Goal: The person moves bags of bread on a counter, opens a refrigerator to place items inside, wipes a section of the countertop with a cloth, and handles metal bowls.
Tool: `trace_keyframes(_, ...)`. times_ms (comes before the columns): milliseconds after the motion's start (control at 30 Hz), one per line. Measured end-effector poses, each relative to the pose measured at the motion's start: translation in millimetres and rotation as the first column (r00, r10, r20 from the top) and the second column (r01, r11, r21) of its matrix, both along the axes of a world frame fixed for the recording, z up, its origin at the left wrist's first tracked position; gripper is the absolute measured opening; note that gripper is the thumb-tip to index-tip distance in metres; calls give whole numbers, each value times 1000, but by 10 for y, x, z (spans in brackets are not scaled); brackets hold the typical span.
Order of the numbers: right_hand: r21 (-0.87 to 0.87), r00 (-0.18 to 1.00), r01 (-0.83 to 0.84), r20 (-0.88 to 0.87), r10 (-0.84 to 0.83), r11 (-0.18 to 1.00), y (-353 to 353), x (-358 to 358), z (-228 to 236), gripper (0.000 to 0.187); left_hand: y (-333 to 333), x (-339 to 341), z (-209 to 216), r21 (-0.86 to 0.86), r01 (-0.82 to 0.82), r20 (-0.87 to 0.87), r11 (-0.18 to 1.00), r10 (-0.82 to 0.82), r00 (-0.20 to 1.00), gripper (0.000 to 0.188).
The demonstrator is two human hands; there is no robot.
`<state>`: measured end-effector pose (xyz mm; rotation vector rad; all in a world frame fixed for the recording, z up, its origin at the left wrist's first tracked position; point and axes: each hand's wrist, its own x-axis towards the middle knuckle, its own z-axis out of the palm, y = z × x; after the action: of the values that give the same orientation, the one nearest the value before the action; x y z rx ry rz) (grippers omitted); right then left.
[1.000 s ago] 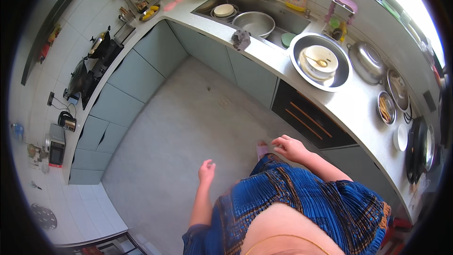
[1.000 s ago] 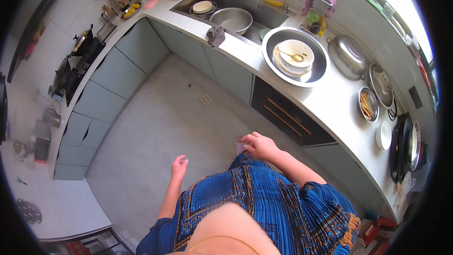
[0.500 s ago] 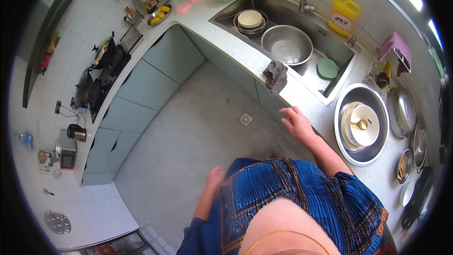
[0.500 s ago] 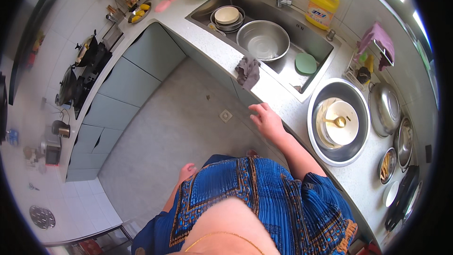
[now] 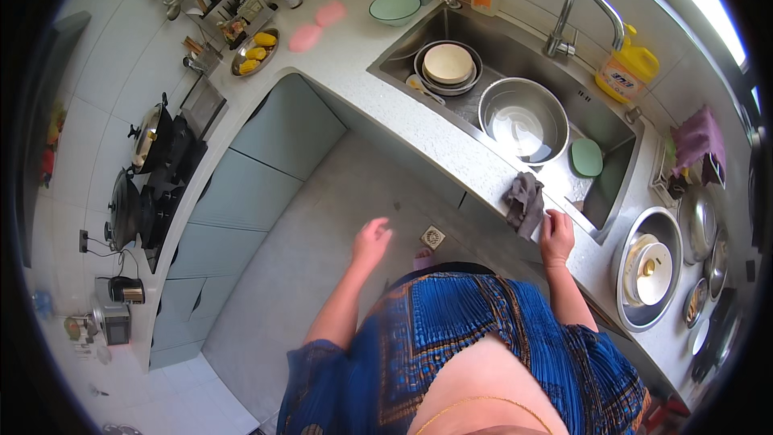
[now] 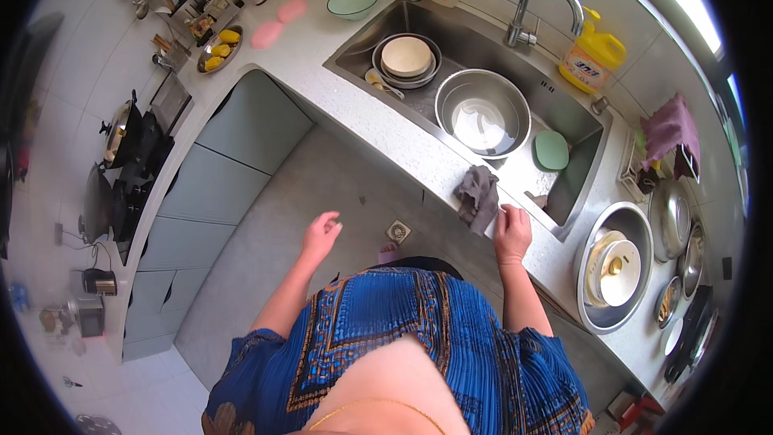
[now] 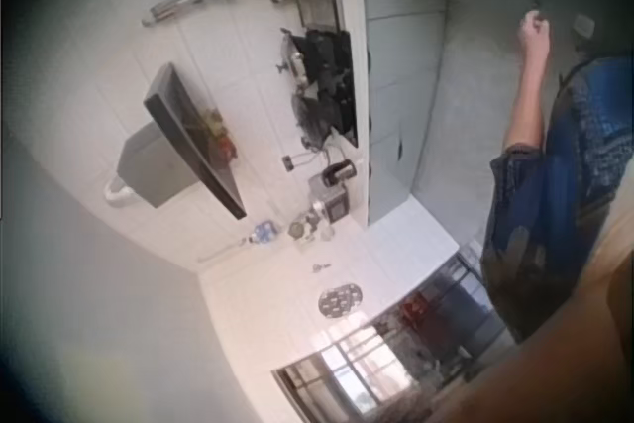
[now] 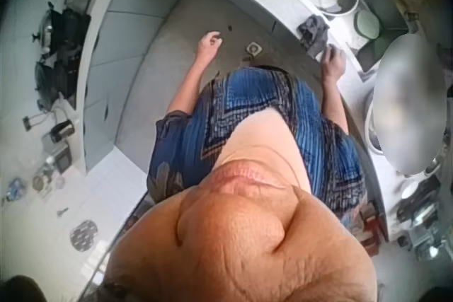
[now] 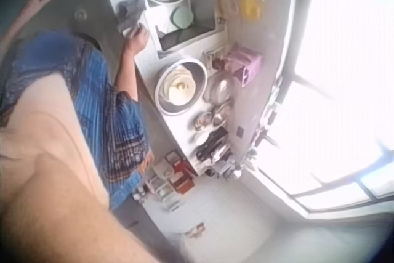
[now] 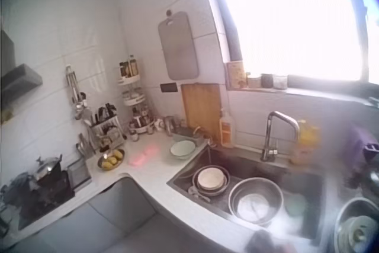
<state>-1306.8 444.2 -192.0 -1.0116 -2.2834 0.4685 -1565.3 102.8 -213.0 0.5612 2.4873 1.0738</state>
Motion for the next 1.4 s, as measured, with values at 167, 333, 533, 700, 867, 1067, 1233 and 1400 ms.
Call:
trace_keyframes(167, 70, 1000, 27, -16, -26, 997, -8, -49, 16, 9, 1546, -224, 609, 135, 377, -45, 917, -374, 926, 32)
trace_keyframes(333, 37, 999, 51, -4, -51, 998, -2, -45, 26, 9, 2592, 300, 751, 58, 772, -357, 633, -709, 608, 64)
trace_keyframes(533, -32, 997, 45, -56, -47, 998, 18, -44, 35, 8, 2984, 524, 498, -200, 888, -276, 413, -894, 354, 79)
trace_keyframes(700, -45, 995, 11, -96, -16, 999, 49, -60, -11, 10, 2910, 445, 446, -65, 914, -401, 401, -849, 344, 70)
trace_keyframes(867, -79, 995, 42, -87, -49, 996, 61, -71, -15, 11, 3023, 362, 427, 17, 953, -417, 304, -864, 283, 48)
trace_keyframes(1067, -63, 991, 105, -71, -109, 992, 85, -119, 6, 10, 3047, -53, 386, 225, 924, -424, 309, -823, 378, 34)
trace_keyframes(1233, -25, 970, 234, -57, -235, 972, 99, -255, 39, 7, 2711, -710, 579, 237, 698, -281, 676, -640, 715, 41)
trace_keyframes(1400, -2, 962, 274, -14, -274, 962, 69, -286, 11, 7, 2165, -1466, 458, 202, 408, -205, 890, -369, 906, 35)
